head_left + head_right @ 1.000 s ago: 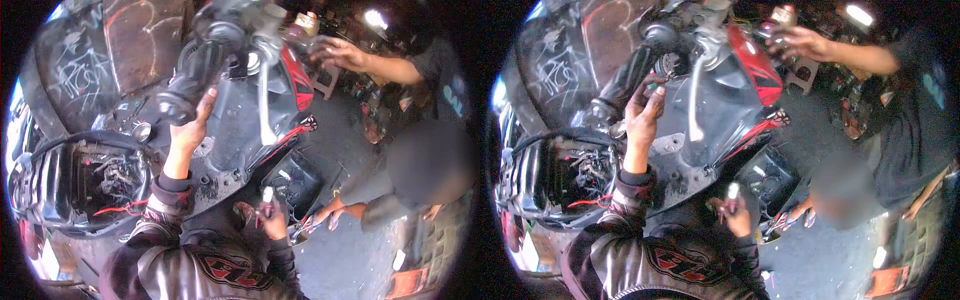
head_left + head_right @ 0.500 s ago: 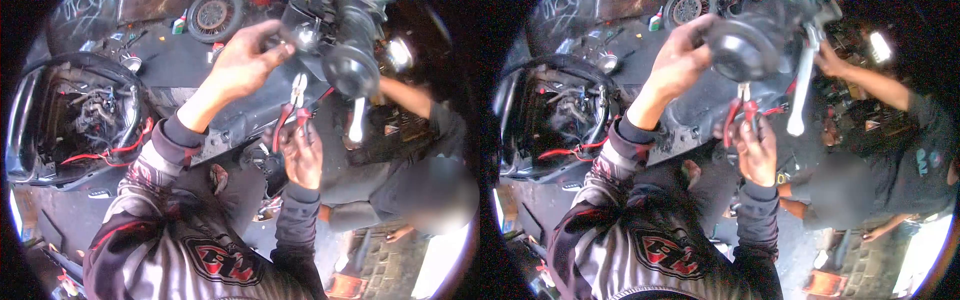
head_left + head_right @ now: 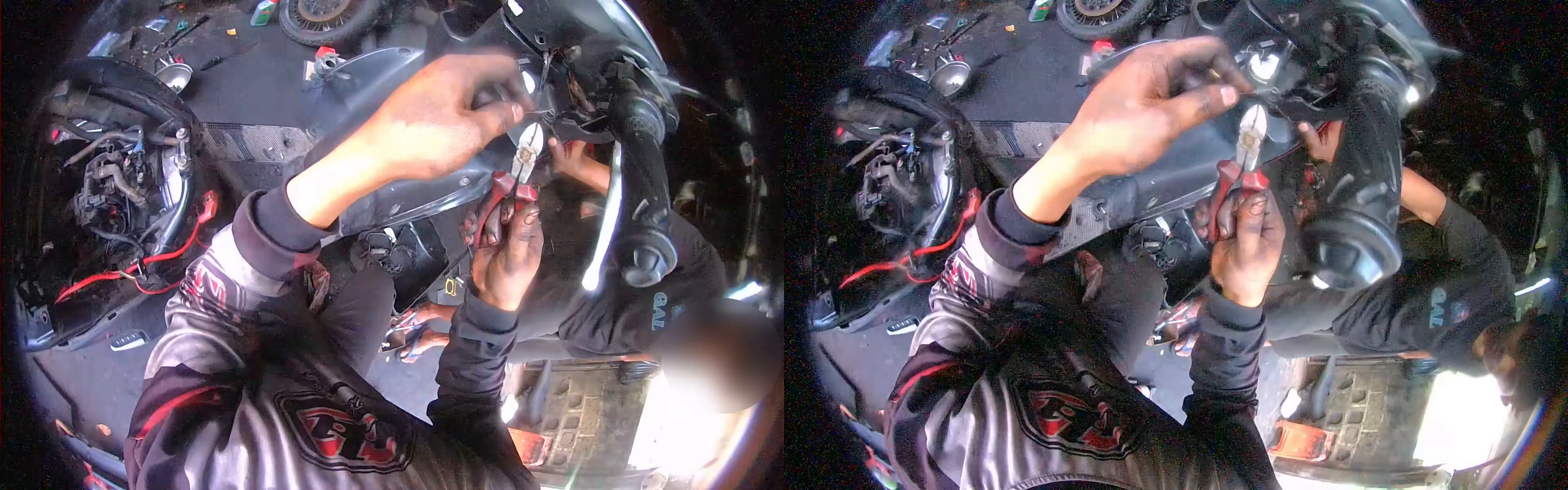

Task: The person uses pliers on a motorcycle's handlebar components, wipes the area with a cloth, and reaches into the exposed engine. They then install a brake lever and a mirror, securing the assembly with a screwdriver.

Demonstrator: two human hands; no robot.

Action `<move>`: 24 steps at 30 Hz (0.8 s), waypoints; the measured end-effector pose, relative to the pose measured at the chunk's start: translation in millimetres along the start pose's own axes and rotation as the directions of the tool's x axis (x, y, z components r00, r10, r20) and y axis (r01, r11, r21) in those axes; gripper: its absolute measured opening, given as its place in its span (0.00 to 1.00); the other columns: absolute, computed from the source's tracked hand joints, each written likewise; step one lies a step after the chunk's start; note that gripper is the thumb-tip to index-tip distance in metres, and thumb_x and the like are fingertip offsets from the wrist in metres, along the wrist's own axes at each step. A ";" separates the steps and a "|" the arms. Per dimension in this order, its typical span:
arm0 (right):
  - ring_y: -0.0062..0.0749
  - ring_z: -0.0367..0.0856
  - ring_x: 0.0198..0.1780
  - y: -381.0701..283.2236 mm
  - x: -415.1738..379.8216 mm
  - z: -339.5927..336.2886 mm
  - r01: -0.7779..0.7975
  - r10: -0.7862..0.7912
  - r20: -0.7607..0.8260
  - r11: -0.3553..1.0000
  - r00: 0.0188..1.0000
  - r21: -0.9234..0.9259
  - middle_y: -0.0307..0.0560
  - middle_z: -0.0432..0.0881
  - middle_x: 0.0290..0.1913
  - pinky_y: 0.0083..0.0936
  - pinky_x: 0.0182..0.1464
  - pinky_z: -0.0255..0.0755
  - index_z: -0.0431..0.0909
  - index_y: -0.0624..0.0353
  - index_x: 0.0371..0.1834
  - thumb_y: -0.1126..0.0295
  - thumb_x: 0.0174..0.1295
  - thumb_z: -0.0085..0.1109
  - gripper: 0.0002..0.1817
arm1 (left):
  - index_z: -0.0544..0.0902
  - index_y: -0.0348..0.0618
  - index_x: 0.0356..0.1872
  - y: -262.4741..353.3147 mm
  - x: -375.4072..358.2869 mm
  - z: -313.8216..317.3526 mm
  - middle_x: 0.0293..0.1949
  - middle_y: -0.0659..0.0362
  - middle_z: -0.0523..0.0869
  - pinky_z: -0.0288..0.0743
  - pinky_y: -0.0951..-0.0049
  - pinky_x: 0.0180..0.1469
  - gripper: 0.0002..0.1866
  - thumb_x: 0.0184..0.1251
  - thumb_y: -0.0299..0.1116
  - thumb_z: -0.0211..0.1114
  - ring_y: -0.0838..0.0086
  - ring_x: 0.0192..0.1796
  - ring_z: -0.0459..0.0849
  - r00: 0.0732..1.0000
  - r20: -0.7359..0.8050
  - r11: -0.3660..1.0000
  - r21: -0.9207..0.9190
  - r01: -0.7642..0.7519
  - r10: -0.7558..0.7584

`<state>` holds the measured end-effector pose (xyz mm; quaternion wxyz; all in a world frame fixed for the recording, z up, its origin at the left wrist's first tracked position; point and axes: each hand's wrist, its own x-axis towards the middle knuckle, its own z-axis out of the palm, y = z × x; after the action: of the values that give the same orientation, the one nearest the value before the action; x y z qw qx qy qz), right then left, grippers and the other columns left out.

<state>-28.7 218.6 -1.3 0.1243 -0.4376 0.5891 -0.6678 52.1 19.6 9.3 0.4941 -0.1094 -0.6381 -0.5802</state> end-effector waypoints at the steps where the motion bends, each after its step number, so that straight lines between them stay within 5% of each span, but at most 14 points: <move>1: 0.23 0.66 0.24 -0.4 1.3 -0.1 -0.031 0.031 0.001 0.998 1.000 0.055 0.32 0.64 0.23 0.27 0.32 0.68 0.75 0.70 0.59 0.45 0.77 0.53 0.32 | 0.85 0.37 0.46 -1.6 0.4 0.3 0.38 0.60 0.87 0.75 0.73 0.47 0.10 0.72 0.34 0.66 0.80 0.42 0.80 1.000 0.000 1.000 -0.008 0.000 0.000; 3: 0.23 0.64 0.23 -2.1 3.8 -1.4 -0.061 0.061 -0.001 0.993 0.998 0.101 0.32 0.62 0.22 0.28 0.31 0.67 0.76 0.68 0.56 0.44 0.77 0.52 0.31 | 0.85 0.36 0.46 -5.3 1.6 1.3 0.39 0.59 0.88 0.76 0.72 0.49 0.11 0.73 0.34 0.65 0.78 0.43 0.82 1.000 0.001 0.999 -0.046 -0.014 0.014; 5: 0.29 0.65 0.26 -5.4 5.9 -4.2 -0.196 0.178 0.103 0.960 0.979 0.200 0.31 0.58 0.20 0.27 0.30 0.60 0.65 0.48 0.34 0.36 0.72 0.51 0.27 | 0.85 0.36 0.47 -7.7 2.1 1.3 0.40 0.58 0.88 0.76 0.71 0.50 0.11 0.73 0.34 0.65 0.77 0.44 0.83 1.000 0.002 0.997 -0.073 -0.031 0.031; 8: 0.23 0.60 0.21 0.3 5.9 -6.5 -0.186 0.166 0.086 0.925 0.982 0.331 0.32 0.59 0.20 0.27 0.28 0.63 0.71 0.58 0.42 0.40 0.75 0.50 0.28 | 0.85 0.36 0.48 -10.2 2.9 1.8 0.41 0.56 0.88 0.76 0.70 0.51 0.12 0.73 0.34 0.64 0.76 0.45 0.84 0.999 0.003 0.995 -0.096 -0.039 0.039; 18: 0.22 0.60 0.22 -0.1 7.5 -6.2 -0.158 0.127 0.121 0.941 0.985 0.299 0.32 0.60 0.22 0.28 0.30 0.64 0.75 0.64 0.49 0.41 0.75 0.51 0.30 | 0.85 0.34 0.48 -6.5 2.6 0.2 0.41 0.55 0.88 0.77 0.69 0.53 0.13 0.74 0.35 0.64 0.75 0.47 0.84 1.000 0.014 0.995 -0.102 -0.016 0.018; 23: 0.27 0.77 0.39 -2.7 6.8 0.7 0.101 -0.108 -0.003 0.939 0.994 -0.329 0.46 0.82 0.41 0.25 0.45 0.70 0.77 0.66 0.49 0.43 0.75 0.55 0.30 | 0.84 0.34 0.47 -7.3 2.3 1.7 0.40 0.56 0.87 0.77 0.70 0.53 0.11 0.73 0.33 0.65 0.75 0.47 0.84 1.000 0.007 0.989 -0.150 -0.004 0.005; 24: 0.27 0.77 0.39 -3.4 6.6 1.5 0.099 -0.107 -0.008 0.939 0.994 -0.330 0.46 0.82 0.41 0.25 0.45 0.70 0.77 0.66 0.49 0.43 0.75 0.55 0.30 | 0.83 0.34 0.47 -6.4 1.6 1.6 0.40 0.56 0.87 0.77 0.70 0.52 0.11 0.73 0.32 0.65 0.75 0.47 0.84 1.000 0.002 0.992 -0.121 0.024 -0.024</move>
<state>-30.3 214.1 4.5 0.0068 -0.4737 0.6701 -0.5714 46.0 18.4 6.8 0.4794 -0.1317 -0.6030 -0.6239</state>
